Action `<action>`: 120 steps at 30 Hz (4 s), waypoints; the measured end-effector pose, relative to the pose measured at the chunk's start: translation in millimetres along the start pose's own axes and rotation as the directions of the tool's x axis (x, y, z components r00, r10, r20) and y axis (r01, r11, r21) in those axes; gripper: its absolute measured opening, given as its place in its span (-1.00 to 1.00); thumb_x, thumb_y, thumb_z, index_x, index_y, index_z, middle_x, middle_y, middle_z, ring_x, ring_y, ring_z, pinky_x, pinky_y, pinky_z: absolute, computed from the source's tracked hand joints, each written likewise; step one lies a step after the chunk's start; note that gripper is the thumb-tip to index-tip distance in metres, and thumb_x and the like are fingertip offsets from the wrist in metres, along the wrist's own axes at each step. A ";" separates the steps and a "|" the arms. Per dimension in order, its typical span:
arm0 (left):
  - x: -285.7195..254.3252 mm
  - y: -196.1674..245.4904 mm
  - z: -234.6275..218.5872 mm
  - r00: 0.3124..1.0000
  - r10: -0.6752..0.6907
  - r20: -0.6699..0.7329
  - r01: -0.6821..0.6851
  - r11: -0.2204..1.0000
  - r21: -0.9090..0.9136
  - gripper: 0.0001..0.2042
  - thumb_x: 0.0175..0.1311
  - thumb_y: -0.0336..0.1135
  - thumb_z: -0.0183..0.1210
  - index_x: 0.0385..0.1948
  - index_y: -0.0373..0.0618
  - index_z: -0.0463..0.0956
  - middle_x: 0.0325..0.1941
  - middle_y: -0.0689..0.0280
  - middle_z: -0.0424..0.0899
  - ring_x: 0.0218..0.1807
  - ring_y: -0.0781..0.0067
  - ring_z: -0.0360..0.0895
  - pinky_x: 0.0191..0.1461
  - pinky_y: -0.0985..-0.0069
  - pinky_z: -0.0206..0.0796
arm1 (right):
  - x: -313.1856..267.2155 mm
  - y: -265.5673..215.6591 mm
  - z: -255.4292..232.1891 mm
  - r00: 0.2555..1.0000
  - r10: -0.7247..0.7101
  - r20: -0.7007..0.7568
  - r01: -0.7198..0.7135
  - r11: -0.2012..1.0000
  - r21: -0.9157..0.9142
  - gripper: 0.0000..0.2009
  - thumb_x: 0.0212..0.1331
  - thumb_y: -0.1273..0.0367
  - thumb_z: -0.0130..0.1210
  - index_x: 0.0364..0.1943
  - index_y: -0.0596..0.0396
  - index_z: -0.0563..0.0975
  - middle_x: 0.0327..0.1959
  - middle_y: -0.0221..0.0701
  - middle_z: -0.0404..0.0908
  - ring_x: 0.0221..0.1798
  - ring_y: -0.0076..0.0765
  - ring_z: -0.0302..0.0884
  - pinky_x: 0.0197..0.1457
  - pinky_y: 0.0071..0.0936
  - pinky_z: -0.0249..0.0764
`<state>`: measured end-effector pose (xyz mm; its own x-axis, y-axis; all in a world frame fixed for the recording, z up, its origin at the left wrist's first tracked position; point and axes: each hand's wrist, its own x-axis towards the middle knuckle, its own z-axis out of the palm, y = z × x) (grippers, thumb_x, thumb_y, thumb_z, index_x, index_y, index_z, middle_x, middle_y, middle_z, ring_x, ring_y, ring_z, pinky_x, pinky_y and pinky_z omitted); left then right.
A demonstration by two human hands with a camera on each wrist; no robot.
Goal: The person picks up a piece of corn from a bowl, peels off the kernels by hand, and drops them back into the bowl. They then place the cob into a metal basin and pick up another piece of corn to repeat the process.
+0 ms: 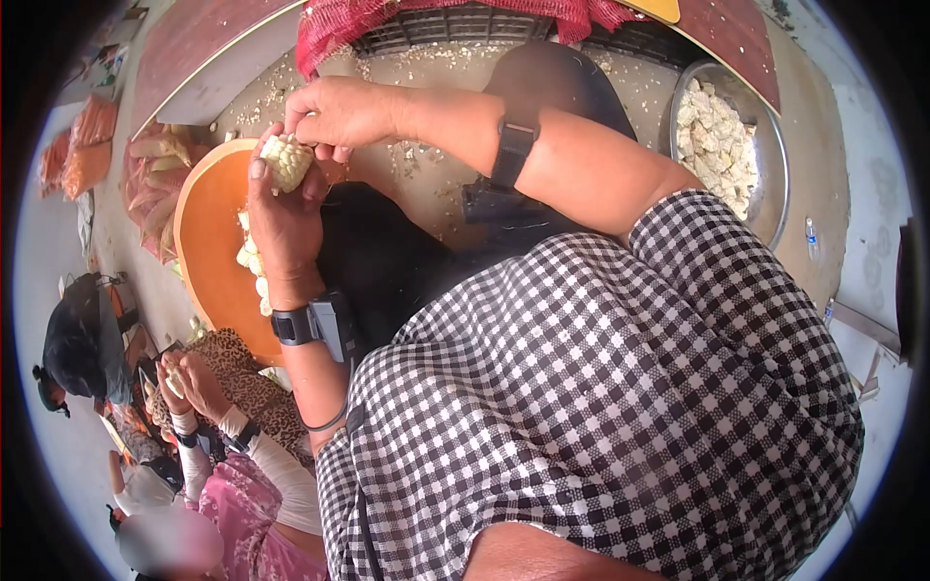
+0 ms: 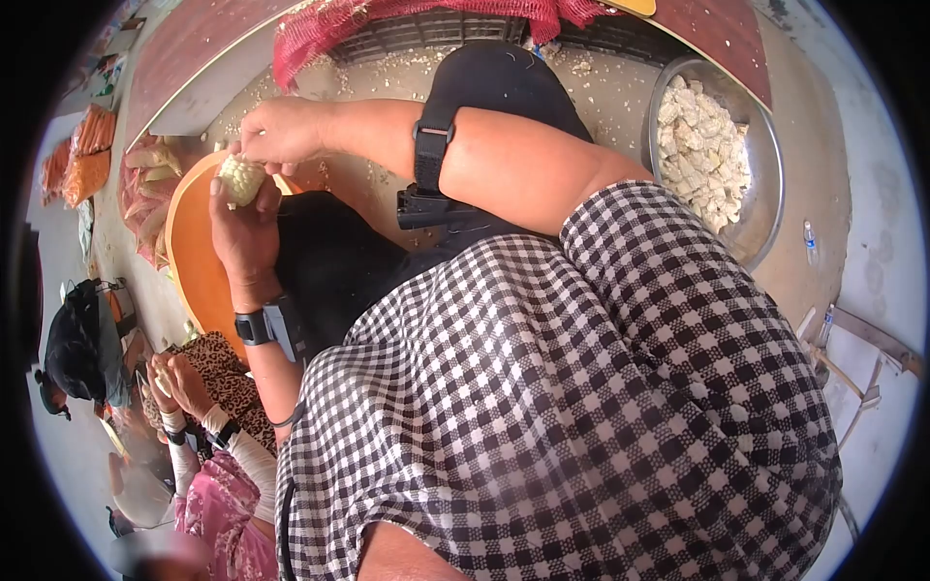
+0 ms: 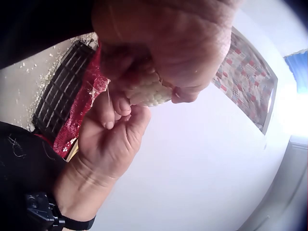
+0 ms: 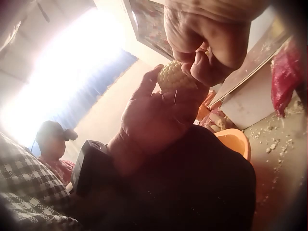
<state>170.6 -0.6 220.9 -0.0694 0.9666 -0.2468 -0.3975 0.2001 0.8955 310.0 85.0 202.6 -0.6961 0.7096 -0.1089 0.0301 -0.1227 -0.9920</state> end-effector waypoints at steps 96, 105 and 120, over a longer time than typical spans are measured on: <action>-0.5 -2.2 -0.5 0.995 0.016 -0.100 -0.015 1.000 0.007 -0.53 0.27 -0.10 -0.15 0.13 -0.20 0.30 -0.20 0.31 0.50 -0.36 0.55 0.39 -0.35 0.64 0.23 | 1.0 2.7 7.4 0.999 0.024 0.029 -0.031 0.972 0.233 -0.67 0.20 0.17 0.07 -0.17 0.17 0.49 -0.46 -0.45 0.42 -0.44 -0.58 0.33 -0.48 -0.63 0.35; 0.8 1.3 -3.2 0.991 0.120 0.059 -0.123 0.991 0.054 -0.48 0.22 -0.21 -0.09 0.23 -0.18 0.19 -0.03 0.28 0.44 -0.15 0.50 0.37 -0.18 0.58 0.21 | 3.9 4.4 3.6 0.995 0.068 0.066 -0.082 0.968 0.236 -0.74 0.18 0.24 0.10 -0.24 0.16 0.50 -0.43 -0.45 0.42 -0.40 -0.60 0.32 -0.39 -0.68 0.33; -11.5 -0.9 13.2 0.974 0.221 0.046 -0.225 0.935 0.273 -0.54 0.19 -0.52 -0.09 0.20 -0.21 0.23 -0.02 0.21 0.45 -0.06 0.51 0.45 0.00 0.58 0.31 | -3.8 1.8 4.0 0.998 0.042 0.053 -0.047 0.994 0.103 -0.70 0.14 0.20 0.07 -0.25 0.19 0.49 -0.44 -0.40 0.47 -0.42 -0.56 0.38 -0.44 -0.61 0.35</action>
<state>183.9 -9.8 227.8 -0.1135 0.9932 -0.0253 -0.1060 0.0132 0.9943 309.9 79.3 201.5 -0.7314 0.6660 -0.1466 -0.0115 -0.2270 -0.9738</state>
